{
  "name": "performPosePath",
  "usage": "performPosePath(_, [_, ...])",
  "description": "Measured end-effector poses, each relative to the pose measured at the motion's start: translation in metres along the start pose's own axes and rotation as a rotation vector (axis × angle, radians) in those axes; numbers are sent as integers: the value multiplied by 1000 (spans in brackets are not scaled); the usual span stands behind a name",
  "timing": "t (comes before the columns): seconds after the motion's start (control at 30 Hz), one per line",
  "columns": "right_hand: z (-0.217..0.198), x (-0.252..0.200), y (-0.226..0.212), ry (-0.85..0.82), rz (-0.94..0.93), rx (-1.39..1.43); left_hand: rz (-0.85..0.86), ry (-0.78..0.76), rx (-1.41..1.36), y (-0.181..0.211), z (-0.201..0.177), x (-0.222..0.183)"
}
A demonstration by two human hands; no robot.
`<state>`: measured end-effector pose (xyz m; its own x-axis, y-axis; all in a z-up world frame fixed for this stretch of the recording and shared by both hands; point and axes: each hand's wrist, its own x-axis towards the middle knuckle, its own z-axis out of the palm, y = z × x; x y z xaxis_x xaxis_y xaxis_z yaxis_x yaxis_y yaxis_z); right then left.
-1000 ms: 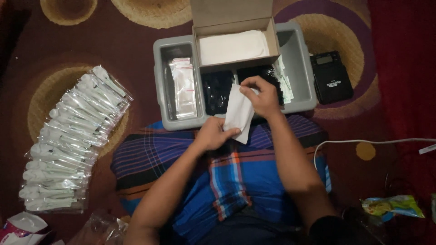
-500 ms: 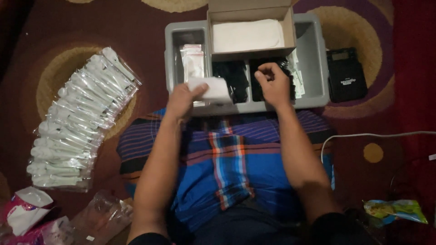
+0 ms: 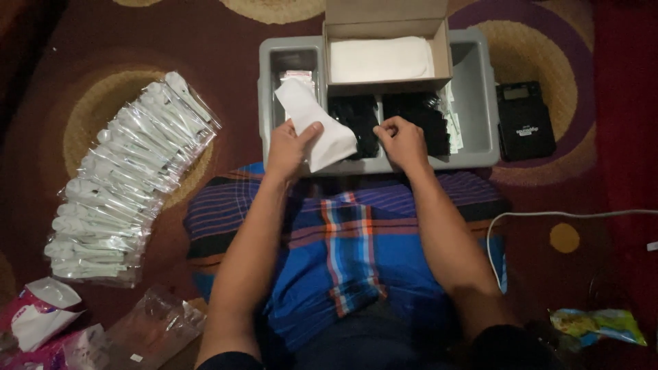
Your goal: Wrapping plastic forks in napkins and placing them into individual plastic bags for packaging.
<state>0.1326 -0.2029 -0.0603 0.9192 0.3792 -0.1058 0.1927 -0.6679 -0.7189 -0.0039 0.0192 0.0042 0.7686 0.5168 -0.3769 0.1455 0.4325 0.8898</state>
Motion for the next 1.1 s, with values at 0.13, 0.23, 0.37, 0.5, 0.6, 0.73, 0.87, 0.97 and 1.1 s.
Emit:
performPosePath(0.13, [5, 7, 9, 17, 55, -15, 10, -21, 91, -16, -6, 11])
performPosePath(0.23, [-1, 3, 11, 47, 105, 36, -8, -40, 164, -21, -4, 13])
performPosePath(0.37, [-16, -5, 15, 35, 138, 80, -7, -5, 209, -25, 5, 14])
performPosePath(0.5, [-16, -13, 25, 61, 162, 119, -4, 4, 328, -33, 5, 22])
performPosePath(0.6, [-30, -23, 21, 88, 127, 149, -14, 39, 372, -30, 10, 17])
performPosePath(0.73, [-54, -33, 4, 106, 140, 329, 1, 71, 319, -29, 8, 14])
performPosePath(0.87, [-69, -49, -21, 138, 130, 659, 30, 121, 260, -36, 3, 22])
performPosePath(0.97, [-61, -56, -32, 91, 116, 1066, 53, 131, 194, -30, 13, 17])
performPosePath(1.1, [-28, -60, -37, -148, 274, 1393, 103, 69, -149, -22, 21, 9])
